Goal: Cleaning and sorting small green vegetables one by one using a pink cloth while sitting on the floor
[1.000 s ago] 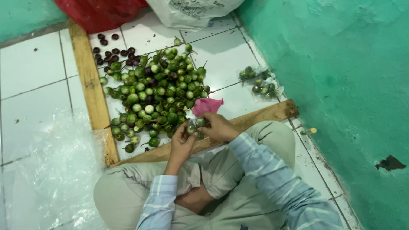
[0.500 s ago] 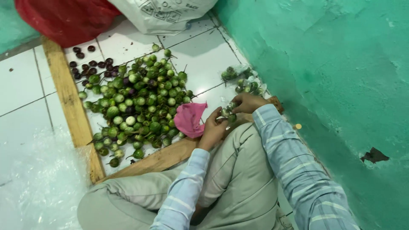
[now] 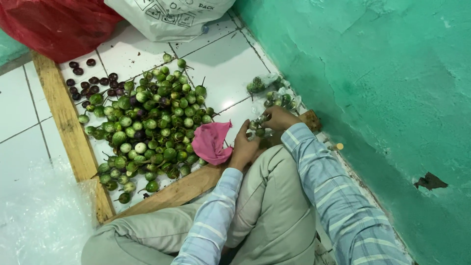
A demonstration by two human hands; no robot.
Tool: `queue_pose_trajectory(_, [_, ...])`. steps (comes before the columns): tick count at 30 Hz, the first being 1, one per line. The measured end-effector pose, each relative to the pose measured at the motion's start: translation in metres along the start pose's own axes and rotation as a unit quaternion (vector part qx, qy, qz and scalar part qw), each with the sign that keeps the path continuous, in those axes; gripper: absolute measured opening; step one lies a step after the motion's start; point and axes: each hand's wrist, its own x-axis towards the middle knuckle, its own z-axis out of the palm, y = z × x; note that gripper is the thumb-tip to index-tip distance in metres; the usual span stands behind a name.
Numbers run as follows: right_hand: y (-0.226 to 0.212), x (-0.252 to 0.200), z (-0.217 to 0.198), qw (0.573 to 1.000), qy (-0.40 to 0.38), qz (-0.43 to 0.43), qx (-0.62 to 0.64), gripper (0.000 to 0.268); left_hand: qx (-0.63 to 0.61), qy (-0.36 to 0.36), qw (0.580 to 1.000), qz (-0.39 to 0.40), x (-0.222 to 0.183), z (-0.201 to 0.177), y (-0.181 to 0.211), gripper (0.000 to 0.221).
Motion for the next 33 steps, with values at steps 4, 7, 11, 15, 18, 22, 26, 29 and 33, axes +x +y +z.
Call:
queue_pose_trajectory(4, [0.025, 0.024, 0.004, 0.997, 0.058, 0.017, 0.048, 0.058, -0.041, 0.017, 0.998, 0.039, -0.005, -0.004, 0.017, 0.082])
queue_pose_trajectory(7, [0.032, 0.018, 0.001, 0.994, 0.096, 0.029, 0.053, 0.058, -0.050, 0.000, 0.997, 0.063, -0.008, -0.005, 0.022, 0.070])
queue_pose_trajectory(11, [0.029, -0.019, -0.008, 0.973, 0.190, 0.124, 0.049, 0.052, 0.007, -0.021, 0.999, 0.044, -0.012, -0.010, 0.017, 0.058])
queue_pose_trajectory(15, [0.047, -0.021, -0.003, 0.970, 0.192, 0.150, 0.000, 0.043, 0.030, -0.042, 0.997, 0.055, -0.020, -0.018, 0.004, 0.052])
queue_pose_trajectory(18, [0.044, -0.028, -0.001, 0.962, 0.188, 0.186, -0.066, 0.043, 0.042, -0.041, 0.998, 0.034, -0.077, -0.047, 0.062, 0.050])
queue_pose_trajectory(22, [0.049, -0.029, -0.006, 0.966, 0.194, 0.171, -0.002, 0.058, 0.107, 0.005, 0.990, 0.094, -0.059, -0.068, 0.006, 0.045])
queue_pose_trajectory(26, [0.001, -0.037, -0.025, 0.978, 0.174, 0.113, 0.001, 0.059, 0.180, 0.101, 0.971, 0.122, -0.093, -0.117, 0.015, 0.038])
queue_pose_trajectory(29, [-0.044, -0.042, -0.028, 0.988, 0.139, 0.030, -0.050, 0.057, 0.225, 0.142, 0.958, 0.111, -0.103, -0.140, 0.006, 0.033])
queue_pose_trajectory(33, [-0.118, -0.041, 0.002, 0.995, 0.074, -0.036, -0.053, 0.056, 0.198, 0.156, 0.965, 0.069, -0.105, -0.155, -0.035, 0.031])
